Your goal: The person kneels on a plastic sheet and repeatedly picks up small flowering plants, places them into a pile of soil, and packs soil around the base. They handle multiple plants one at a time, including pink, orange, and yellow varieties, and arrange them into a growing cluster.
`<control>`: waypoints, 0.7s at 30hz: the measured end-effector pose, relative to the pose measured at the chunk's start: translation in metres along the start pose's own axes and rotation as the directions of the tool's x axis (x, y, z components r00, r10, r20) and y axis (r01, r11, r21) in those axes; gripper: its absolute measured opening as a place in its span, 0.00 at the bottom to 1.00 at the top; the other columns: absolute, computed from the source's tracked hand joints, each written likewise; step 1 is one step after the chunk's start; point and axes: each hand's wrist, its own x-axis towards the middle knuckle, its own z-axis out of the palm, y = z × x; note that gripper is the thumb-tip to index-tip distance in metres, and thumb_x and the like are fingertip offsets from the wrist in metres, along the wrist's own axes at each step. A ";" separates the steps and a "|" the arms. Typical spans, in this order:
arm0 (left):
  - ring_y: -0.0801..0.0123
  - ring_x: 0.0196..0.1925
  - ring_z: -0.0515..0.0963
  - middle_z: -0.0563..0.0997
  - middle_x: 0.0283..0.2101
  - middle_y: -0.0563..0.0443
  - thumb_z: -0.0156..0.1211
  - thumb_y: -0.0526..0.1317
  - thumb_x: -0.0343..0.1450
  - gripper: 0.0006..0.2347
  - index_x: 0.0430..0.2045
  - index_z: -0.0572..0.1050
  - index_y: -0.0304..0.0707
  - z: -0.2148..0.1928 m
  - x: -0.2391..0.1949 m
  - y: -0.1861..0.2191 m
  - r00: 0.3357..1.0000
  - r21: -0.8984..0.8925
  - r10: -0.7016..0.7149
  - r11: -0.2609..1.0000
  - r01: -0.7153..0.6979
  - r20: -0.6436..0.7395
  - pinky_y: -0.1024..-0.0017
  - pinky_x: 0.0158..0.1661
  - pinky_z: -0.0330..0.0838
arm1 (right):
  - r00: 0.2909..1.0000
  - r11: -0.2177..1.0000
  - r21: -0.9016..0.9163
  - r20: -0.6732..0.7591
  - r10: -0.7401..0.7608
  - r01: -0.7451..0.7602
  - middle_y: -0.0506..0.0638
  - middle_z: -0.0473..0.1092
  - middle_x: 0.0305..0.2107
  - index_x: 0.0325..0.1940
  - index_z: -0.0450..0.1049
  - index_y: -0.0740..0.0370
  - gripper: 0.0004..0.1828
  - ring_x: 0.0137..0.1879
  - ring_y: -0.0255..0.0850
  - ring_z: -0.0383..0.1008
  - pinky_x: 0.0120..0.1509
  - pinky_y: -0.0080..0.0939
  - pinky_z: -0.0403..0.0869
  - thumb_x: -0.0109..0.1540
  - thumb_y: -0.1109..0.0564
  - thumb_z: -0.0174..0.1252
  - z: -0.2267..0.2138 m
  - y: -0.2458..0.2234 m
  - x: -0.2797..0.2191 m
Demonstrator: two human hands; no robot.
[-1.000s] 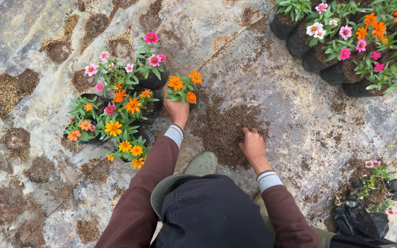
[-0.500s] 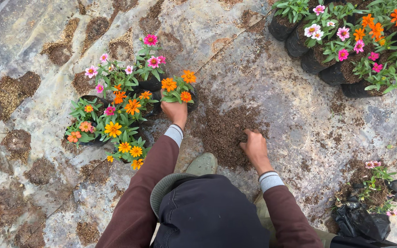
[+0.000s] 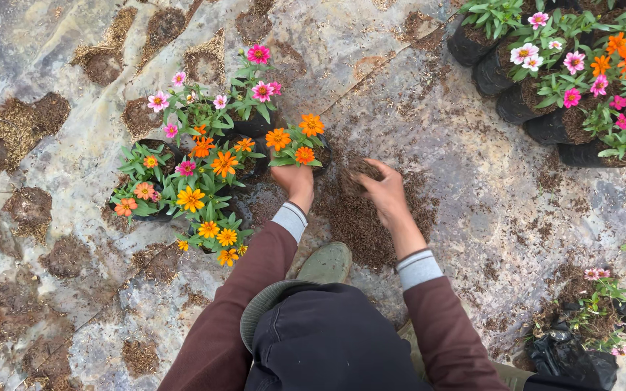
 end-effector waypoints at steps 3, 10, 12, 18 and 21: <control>0.73 0.43 0.79 0.84 0.42 0.50 0.67 0.26 0.63 0.16 0.43 0.74 0.32 0.002 -0.001 -0.003 1.000 0.004 0.002 1.000 -0.002 -0.023 0.72 0.48 0.73 | 0.996 0.929 0.369 0.083 -0.010 -0.021 0.52 0.78 0.45 0.59 0.71 0.63 0.19 0.47 0.39 0.81 0.46 0.42 0.83 0.63 0.64 0.60 0.045 0.000 0.019; 0.70 0.45 0.81 0.84 0.43 0.48 0.67 0.26 0.62 0.16 0.42 0.75 0.32 0.000 0.003 -0.010 1.000 0.017 -0.008 1.000 0.008 0.007 0.70 0.49 0.74 | 0.964 0.952 -0.154 0.016 -0.266 0.265 0.53 0.77 0.48 0.63 0.71 0.66 0.24 0.52 0.40 0.77 0.56 0.38 0.75 0.62 0.67 0.58 0.087 0.001 0.045; 0.69 0.45 0.82 0.85 0.43 0.48 0.69 0.28 0.62 0.16 0.43 0.75 0.32 0.001 0.000 -0.011 0.999 0.060 -0.032 0.998 0.033 -0.019 0.70 0.49 0.74 | 0.957 0.909 -0.304 0.046 -0.285 0.285 0.55 0.76 0.51 0.63 0.69 0.67 0.26 0.55 0.45 0.77 0.59 0.40 0.74 0.60 0.67 0.57 0.082 -0.002 0.042; 0.66 0.47 0.83 0.84 0.45 0.47 0.69 0.31 0.62 0.17 0.45 0.75 0.34 0.006 0.003 -0.006 0.999 0.027 0.002 1.000 -0.001 -0.047 0.68 0.51 0.75 | 0.800 0.415 -0.725 0.313 -0.512 0.550 0.74 0.71 0.52 0.58 0.70 0.74 0.30 0.60 0.68 0.71 0.64 0.59 0.70 0.51 0.68 0.62 0.086 -0.018 0.026; 0.62 0.48 0.83 0.84 0.45 0.46 0.71 0.33 0.62 0.17 0.44 0.76 0.34 0.005 0.000 -0.002 0.997 0.081 0.059 0.995 -0.055 -0.047 0.66 0.50 0.75 | 0.876 0.389 -0.806 0.303 -0.376 0.446 0.74 0.69 0.52 0.59 0.70 0.73 0.26 0.58 0.70 0.71 0.62 0.62 0.72 0.55 0.70 0.57 0.093 -0.025 0.020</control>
